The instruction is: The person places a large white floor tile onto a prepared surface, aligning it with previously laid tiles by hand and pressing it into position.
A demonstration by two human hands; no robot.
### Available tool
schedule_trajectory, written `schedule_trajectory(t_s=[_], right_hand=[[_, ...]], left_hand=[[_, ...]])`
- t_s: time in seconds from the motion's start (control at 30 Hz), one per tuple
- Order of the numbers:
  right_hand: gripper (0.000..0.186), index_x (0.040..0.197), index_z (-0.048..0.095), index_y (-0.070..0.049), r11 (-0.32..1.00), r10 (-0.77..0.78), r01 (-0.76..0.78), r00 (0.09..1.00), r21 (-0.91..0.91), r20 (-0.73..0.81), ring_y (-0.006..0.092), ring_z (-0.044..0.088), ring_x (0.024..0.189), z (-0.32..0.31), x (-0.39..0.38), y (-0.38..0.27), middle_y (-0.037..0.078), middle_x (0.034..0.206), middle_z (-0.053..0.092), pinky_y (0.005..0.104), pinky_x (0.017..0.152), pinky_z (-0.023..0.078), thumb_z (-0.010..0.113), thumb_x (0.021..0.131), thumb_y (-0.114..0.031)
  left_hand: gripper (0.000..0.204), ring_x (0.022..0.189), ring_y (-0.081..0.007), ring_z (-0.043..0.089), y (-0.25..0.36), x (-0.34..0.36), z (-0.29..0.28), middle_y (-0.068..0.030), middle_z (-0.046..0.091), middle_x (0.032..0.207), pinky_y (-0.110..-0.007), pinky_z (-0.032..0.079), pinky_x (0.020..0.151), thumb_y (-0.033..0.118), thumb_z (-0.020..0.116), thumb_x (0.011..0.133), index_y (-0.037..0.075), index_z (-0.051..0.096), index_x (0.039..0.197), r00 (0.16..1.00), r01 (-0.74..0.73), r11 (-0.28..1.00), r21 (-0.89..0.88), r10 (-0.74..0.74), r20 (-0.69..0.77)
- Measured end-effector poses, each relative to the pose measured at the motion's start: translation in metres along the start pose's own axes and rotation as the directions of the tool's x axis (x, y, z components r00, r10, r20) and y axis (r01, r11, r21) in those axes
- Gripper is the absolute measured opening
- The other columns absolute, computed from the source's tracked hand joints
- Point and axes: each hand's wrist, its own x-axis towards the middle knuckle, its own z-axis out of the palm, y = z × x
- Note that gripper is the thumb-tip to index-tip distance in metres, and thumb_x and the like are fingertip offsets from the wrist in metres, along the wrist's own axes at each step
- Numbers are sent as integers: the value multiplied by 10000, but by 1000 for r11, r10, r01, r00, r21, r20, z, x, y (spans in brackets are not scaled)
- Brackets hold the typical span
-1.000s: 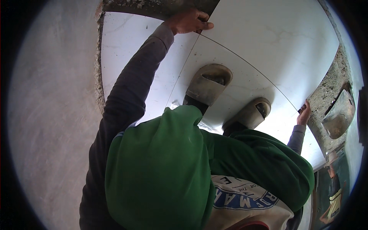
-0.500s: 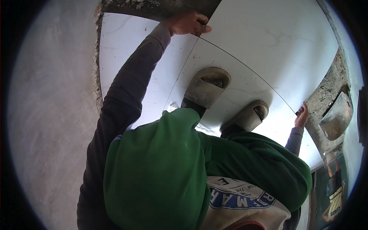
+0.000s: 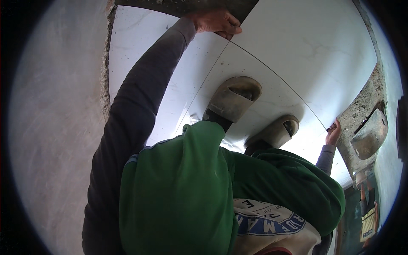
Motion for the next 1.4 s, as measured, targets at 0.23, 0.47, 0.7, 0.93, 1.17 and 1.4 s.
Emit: schedule_trajectory(t_s=[0.23, 0.47, 0.7, 0.93, 1.17, 1.4], right_hand=[[185, 867, 628, -148, 1000, 23, -23, 999, -13, 32, 82, 411, 687, -3, 1, -3, -69, 762, 466, 270, 659, 328, 631, 941, -318], [184, 854, 613, -157, 1000, 8, -8, 1000, -23, 16, 82, 405, 689, -7, 3, 1, -70, 759, 442, 272, 664, 328, 634, 929, -324], [193, 836, 594, -165, 1000, 17, -17, 1000, -17, 5, 74, 397, 677, -13, 12, 6, -73, 751, 431, 255, 626, 318, 630, 928, -331], [357, 715, 368, -259, 992, -122, 121, 992, 40, 20, 49, 275, 539, -27, 12, 23, -92, 629, 305, 255, 505, 260, 582, 956, -413], [320, 900, 681, 3, 981, -193, 195, 976, -13, 103, 108, 490, 649, -31, 24, 28, -6, 737, 539, 278, 590, 398, 710, 891, -315], [242, 823, 722, 28, 958, -284, 279, 955, 65, 91, 136, 565, 607, -26, 17, 25, 56, 675, 599, 297, 521, 457, 730, 863, -210]], left_hand=[[381, 846, -125, 654, 1, -1, -1, -36, 687, 883, -294, 546, 879, 375, 689, 947, 17, 733, 1069, 1000, -18, 1000, 19, 17, 23], [307, 754, -86, 605, 9, -7, 5, 10, 632, 748, -264, 536, 832, 337, 692, 952, 70, 710, 802, 999, 16, 1000, -11, -17, -43], [427, 912, -143, 669, -8, 5, -6, -57, 703, 950, -305, 547, 920, 449, 678, 939, 45, 739, 1061, 999, 2, 997, 72, -5, 36], [1015, 1200, -204, 558, -49, 1, -22, -114, 570, 1338, -408, 418, 1075, 735, 652, 765, -8, 418, 1415, 914, -256, 898, -359, 346, 213], [391, 753, -44, 409, -16, 10, -15, 72, 445, 821, -260, 350, 654, 485, 644, 948, 115, 532, 891, 992, 116, 992, 54, -118, 40], [371, 716, -56, 439, 7, 7, 0, 60, 453, 773, -250, 387, 683, 463, 679, 945, 112, 571, 896, 975, 220, 925, 311, -195, -109]])
